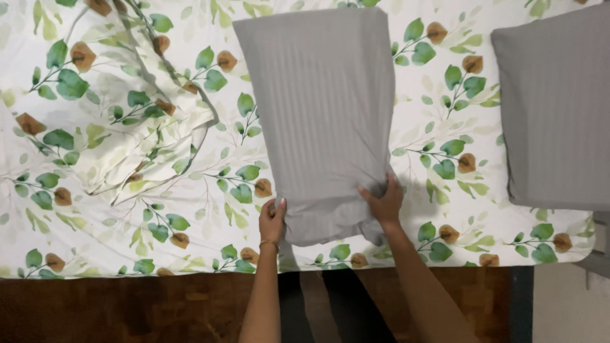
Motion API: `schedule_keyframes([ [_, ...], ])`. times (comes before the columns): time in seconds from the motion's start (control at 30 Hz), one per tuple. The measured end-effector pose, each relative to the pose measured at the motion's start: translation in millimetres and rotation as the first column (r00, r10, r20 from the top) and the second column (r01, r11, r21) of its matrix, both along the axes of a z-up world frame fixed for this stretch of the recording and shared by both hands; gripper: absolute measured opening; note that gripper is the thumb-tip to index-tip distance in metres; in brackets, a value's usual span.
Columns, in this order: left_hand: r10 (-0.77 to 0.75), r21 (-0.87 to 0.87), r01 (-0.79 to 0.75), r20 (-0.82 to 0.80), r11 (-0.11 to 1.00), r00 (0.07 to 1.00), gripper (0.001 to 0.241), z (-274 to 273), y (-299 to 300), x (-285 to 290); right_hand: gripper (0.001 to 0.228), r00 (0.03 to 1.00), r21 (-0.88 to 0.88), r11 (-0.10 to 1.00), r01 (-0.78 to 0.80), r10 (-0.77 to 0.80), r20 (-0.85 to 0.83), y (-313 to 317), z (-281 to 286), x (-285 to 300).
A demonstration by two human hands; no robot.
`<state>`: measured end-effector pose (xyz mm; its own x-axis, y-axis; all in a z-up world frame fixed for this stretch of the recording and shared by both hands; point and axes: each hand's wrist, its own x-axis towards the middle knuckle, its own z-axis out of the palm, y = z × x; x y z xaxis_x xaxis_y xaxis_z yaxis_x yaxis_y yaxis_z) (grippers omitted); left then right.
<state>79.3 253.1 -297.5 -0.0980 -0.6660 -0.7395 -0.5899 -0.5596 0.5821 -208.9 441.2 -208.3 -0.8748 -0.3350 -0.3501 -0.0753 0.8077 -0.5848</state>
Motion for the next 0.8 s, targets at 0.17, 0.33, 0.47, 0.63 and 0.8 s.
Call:
schedule_keyframes([
  [0.17,-0.025,0.062,0.026,-0.012,0.998,1.0,0.071,-9.3,1.7,-0.9,0.098,0.986,-0.09,0.996,-0.024,0.039,0.164,-22.9,20.3,-12.9],
  [0.33,0.11,0.059,-0.107,-0.053,0.993,0.993,0.05,13.0,3.7,-12.3,0.091,0.881,0.02,0.995,0.096,-0.094,0.464,-22.8,19.7,-25.6],
  [0.47,0.123,0.021,-0.123,-0.005,0.992,0.992,0.037,6.0,8.8,-7.8,0.071,0.891,-0.021,0.986,0.163,-0.138,0.432,-11.9,10.6,-19.9],
  [0.63,0.122,-0.038,-0.121,0.022,0.992,0.992,0.035,5.6,21.1,-1.0,0.045,0.97,-0.044,0.985,0.165,-0.154,0.187,20.2,-22.8,-14.5],
  [0.8,-0.14,-0.019,0.157,0.356,0.987,0.924,0.047,20.0,13.7,-12.9,0.037,0.994,0.085,0.995,-0.048,0.056,-0.094,44.9,-57.4,-11.0],
])
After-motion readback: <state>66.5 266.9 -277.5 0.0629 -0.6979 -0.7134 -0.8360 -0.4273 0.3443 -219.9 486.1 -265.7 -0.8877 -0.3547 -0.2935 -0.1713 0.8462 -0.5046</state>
